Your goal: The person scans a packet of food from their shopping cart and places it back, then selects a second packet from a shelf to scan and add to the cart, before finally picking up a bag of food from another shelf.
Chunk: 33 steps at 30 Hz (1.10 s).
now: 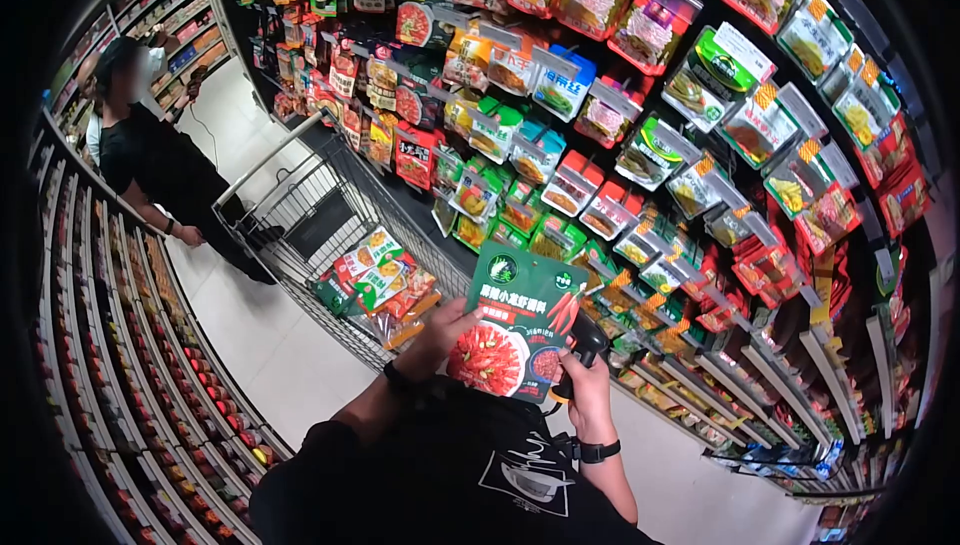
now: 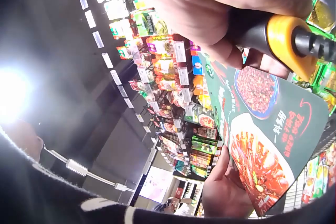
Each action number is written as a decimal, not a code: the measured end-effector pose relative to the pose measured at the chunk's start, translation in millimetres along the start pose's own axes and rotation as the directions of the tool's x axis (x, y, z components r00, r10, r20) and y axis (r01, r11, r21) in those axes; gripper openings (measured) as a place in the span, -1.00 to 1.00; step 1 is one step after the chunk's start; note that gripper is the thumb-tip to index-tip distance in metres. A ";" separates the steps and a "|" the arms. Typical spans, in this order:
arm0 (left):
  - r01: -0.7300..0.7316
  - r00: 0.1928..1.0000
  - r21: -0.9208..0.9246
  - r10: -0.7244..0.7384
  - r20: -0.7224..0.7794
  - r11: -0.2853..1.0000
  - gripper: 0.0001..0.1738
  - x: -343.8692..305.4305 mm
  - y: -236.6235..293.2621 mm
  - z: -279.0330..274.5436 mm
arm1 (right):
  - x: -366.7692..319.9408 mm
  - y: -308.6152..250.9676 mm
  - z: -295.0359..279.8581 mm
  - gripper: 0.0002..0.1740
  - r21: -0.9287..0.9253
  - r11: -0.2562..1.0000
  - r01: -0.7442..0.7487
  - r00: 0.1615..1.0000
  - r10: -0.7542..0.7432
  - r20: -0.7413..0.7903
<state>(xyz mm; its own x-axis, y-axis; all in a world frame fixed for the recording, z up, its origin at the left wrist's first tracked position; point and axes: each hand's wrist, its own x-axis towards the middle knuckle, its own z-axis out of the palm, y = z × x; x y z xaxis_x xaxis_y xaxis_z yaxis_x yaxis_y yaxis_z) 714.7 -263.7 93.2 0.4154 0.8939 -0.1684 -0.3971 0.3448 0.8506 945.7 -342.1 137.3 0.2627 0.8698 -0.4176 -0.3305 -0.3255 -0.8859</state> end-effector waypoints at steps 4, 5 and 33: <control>-0.116 0.992 0.179 0.106 0.067 0.977 -0.67 -11.0 17.3 5.3 | 4.8 5.9 -3.8 -0.85 0.005 1.000 0.009 1.000 -0.009 -0.030; -0.099 0.989 0.099 0.087 0.118 0.990 -0.67 -8.3 12.4 3.0 | 5.4 6.1 -4.7 -0.81 0.014 1.000 -0.005 1.000 0.006 -0.025; 0.138 0.960 -0.119 -0.103 0.258 0.983 -0.53 -4.5 4.6 9.0 | -22.2 -1.3 1.1 -0.73 0.044 0.998 0.053 0.992 -0.048 -0.120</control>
<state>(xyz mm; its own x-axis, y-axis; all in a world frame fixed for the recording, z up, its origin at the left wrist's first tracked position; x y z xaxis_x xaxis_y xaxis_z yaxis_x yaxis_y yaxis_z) 718.4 -268.7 102.4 0.6515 0.7489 -0.1208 -0.4306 0.4962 0.7539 939.3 -360.5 148.0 0.3848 0.8337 -0.3961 -0.3556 -0.2621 -0.8971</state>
